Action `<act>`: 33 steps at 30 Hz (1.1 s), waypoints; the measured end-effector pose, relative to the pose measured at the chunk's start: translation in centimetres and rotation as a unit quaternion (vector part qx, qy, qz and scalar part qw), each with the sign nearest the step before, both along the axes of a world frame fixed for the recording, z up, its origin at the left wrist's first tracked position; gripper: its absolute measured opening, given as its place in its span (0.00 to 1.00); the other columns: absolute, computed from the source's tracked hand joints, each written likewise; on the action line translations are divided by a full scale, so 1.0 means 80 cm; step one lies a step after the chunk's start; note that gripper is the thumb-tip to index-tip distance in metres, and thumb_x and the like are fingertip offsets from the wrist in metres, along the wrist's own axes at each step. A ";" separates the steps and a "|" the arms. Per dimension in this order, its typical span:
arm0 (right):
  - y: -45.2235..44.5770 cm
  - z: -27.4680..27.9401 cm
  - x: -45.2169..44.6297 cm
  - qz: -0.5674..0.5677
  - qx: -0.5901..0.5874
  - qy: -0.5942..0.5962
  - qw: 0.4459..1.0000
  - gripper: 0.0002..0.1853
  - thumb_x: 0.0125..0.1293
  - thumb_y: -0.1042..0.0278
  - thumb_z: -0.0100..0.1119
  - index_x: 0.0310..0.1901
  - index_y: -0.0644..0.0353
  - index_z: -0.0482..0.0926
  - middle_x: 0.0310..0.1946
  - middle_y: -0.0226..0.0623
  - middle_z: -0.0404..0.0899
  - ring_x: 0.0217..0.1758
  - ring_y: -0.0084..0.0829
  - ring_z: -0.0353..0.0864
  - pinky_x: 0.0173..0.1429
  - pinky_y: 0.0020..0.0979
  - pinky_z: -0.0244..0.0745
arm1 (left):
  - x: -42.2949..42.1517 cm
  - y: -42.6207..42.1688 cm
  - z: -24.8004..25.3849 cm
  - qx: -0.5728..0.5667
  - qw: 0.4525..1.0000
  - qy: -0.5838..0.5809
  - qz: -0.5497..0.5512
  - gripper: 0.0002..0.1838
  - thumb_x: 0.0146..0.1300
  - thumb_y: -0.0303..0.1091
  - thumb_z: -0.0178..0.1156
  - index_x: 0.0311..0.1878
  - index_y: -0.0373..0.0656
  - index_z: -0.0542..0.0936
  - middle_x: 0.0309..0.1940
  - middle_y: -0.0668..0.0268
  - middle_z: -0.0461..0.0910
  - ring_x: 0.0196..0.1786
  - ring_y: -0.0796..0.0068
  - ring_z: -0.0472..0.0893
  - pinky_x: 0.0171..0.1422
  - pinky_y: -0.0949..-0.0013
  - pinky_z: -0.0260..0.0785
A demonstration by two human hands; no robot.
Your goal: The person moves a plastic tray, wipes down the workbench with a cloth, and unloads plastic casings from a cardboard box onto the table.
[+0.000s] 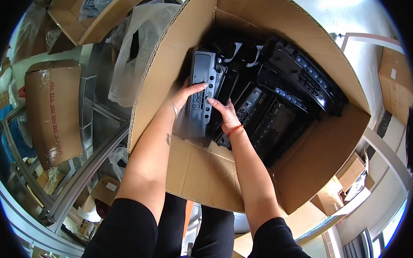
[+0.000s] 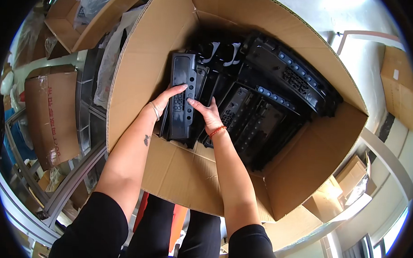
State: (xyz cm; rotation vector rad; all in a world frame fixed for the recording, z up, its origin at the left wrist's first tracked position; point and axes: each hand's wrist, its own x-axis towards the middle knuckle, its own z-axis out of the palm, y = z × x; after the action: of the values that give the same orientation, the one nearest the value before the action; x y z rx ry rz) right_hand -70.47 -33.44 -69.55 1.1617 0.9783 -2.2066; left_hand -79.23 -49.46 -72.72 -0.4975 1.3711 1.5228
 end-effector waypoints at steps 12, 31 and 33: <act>0.036 0.099 0.001 0.013 -0.004 -0.004 1.000 0.64 0.44 0.59 0.75 0.67 0.74 0.32 0.60 0.53 0.64 0.63 0.41 0.65 0.71 0.39 0.49 | -0.005 0.038 0.123 0.000 0.998 -0.066 0.004 0.29 0.52 0.54 0.63 0.51 0.43 0.76 0.44 0.63 0.80 0.44 0.73 0.79 0.53 0.66 0.71; 0.101 0.797 0.081 -0.065 0.208 0.167 0.961 0.38 0.45 0.71 0.74 0.56 0.68 0.61 0.49 0.42 0.74 0.53 0.30 0.74 0.60 0.31 0.67 | 0.048 0.111 0.794 0.162 0.979 -0.070 -0.106 0.24 0.57 0.44 0.60 0.52 0.37 0.74 0.44 0.61 0.79 0.46 0.69 0.79 0.55 0.66 0.71; 0.123 0.874 0.094 -0.081 0.258 0.227 0.936 0.39 0.45 0.69 0.75 0.57 0.69 0.62 0.48 0.42 0.75 0.52 0.29 0.75 0.59 0.30 0.69 | 0.052 0.144 0.882 0.200 0.971 -0.021 -0.127 0.21 0.56 0.43 0.61 0.49 0.40 0.76 0.44 0.65 0.79 0.47 0.74 0.78 0.56 0.69 0.69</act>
State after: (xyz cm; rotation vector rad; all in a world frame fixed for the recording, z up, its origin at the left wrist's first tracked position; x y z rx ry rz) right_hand -62.95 -23.57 0.36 0.9701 1.7955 -2.4912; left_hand -75.10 -37.91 -2.19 -0.0952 1.0137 1.5130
